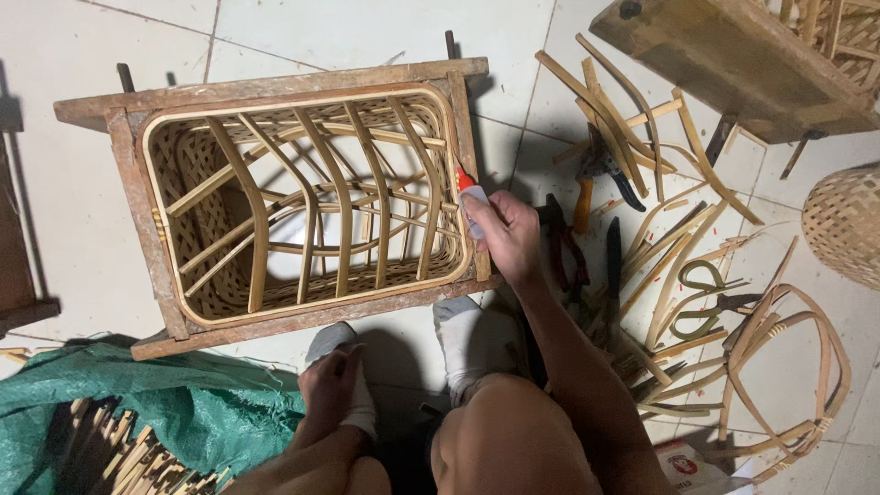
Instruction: The person assembles a rectangular woven basket by applying glue to the frame and inserting thin wooden strips. They use a hammer to tap the strips into place and adjust the basket's position on the floor.
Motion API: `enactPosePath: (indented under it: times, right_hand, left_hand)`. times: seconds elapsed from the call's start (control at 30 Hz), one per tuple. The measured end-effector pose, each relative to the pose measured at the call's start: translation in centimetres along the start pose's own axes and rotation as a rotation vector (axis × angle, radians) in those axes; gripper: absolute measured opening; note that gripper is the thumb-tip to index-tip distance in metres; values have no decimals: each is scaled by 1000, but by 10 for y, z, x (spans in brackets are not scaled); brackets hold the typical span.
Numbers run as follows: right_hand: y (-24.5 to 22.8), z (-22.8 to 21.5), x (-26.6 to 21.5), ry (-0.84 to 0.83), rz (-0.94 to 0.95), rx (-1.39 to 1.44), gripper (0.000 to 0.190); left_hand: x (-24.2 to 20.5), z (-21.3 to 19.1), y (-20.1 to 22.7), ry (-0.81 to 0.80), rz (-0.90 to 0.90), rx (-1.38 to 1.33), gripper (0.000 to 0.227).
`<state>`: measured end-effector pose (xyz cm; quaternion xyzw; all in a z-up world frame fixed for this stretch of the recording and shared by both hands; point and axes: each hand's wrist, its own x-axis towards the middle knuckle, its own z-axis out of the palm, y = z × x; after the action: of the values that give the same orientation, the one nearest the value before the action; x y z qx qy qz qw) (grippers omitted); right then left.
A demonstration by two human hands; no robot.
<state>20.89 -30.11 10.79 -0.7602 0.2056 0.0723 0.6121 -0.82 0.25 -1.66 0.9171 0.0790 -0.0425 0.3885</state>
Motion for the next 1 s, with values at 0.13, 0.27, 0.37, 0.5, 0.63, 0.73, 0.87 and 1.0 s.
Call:
enactPosePath:
  times: [0.13,0.27,0.37,0.5,0.63,0.73,0.87,1.0]
  right_hand:
    - [5,5,3,18,1,-11,29]
    - [8,11,1,91,-7,-85,28]
    - [8,10,-11,94,-123,-113,32]
    - [5,8,-26,71,-143,-35,25]
    - [1,10,-15,87,-50,-186,32]
    - [-1,14,0,66,45,-310,34]
    - [3,12,-21,107,-97,-276,37]
    - [8,-2,-76,12,-104,-49,29]
  left_hand:
    - [1,1,-2,-22,-41,-9,35]
    - [0,1,-5,-45,-51,18,36]
    - [-2,2,-7,-32,-26,26,37]
    - [-3,4,-8,-41,2,29,38]
    - [-2,0,-7,-60,-23,24,38]
    - [-1,-1,-3,-81,-67,18,36]
    - [0,-4,0,-96,-117,-4,36]
    - [1,-5,4,-82,-129,-37,34]
